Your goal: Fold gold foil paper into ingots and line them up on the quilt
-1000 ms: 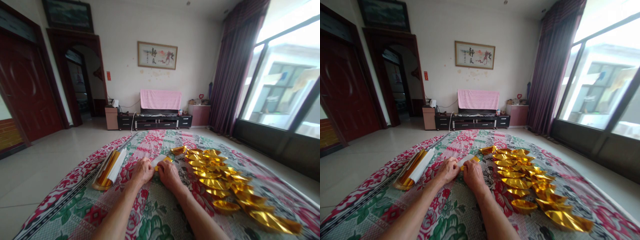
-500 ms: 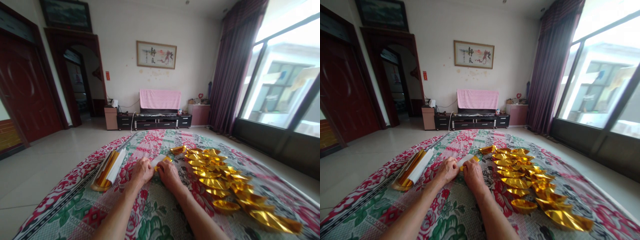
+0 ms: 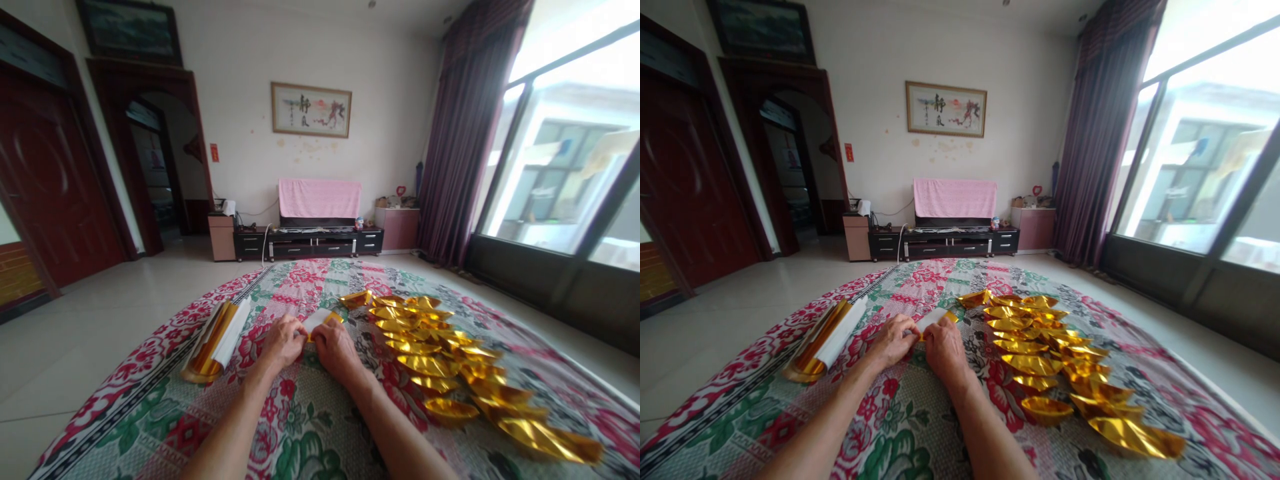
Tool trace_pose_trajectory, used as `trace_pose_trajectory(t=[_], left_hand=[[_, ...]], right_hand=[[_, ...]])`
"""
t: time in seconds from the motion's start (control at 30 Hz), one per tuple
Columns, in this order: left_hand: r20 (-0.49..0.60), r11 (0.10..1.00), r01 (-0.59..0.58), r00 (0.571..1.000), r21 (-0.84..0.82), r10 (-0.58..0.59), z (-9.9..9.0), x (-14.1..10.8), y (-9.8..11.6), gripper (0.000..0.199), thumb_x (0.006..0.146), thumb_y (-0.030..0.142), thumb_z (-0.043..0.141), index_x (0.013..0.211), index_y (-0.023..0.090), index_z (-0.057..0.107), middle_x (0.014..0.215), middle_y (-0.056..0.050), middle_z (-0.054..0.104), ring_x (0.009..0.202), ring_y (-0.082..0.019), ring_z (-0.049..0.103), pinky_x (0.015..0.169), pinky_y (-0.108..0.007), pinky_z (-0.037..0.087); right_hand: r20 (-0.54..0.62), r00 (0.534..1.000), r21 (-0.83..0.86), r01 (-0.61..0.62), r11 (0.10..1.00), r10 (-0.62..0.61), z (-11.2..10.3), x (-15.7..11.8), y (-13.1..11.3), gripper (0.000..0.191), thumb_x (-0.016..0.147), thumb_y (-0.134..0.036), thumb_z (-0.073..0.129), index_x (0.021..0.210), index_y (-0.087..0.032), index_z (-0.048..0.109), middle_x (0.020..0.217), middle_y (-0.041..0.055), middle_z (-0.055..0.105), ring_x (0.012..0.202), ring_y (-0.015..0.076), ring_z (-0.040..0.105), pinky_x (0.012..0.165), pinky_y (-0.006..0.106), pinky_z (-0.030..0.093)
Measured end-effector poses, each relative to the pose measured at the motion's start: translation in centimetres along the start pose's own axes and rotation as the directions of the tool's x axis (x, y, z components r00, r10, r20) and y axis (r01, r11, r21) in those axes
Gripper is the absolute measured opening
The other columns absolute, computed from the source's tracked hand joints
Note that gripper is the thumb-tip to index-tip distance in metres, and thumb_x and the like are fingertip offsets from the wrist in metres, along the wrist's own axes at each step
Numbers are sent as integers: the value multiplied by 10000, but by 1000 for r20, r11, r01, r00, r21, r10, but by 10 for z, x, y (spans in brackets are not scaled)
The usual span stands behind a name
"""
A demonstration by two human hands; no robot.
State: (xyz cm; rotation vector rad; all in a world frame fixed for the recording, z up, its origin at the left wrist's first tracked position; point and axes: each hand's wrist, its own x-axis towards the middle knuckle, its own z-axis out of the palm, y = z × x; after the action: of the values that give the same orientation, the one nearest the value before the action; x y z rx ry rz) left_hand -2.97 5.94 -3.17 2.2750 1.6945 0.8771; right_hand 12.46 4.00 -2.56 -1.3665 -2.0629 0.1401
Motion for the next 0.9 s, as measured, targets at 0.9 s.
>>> trace_pose_trajectory(t=[0.9], left_hand=[[56,1000,12,998,-13,-11,-6,0,5,218,715,127,537,813,228,703,949,-31,602,963,-162,531,905,-290,383]], right_hand=[[60,967,-29,-246,969,247,-5,4,-3,240,779,-212,489,766,-312,706,929,18,588,890,163,500,764,277,320]])
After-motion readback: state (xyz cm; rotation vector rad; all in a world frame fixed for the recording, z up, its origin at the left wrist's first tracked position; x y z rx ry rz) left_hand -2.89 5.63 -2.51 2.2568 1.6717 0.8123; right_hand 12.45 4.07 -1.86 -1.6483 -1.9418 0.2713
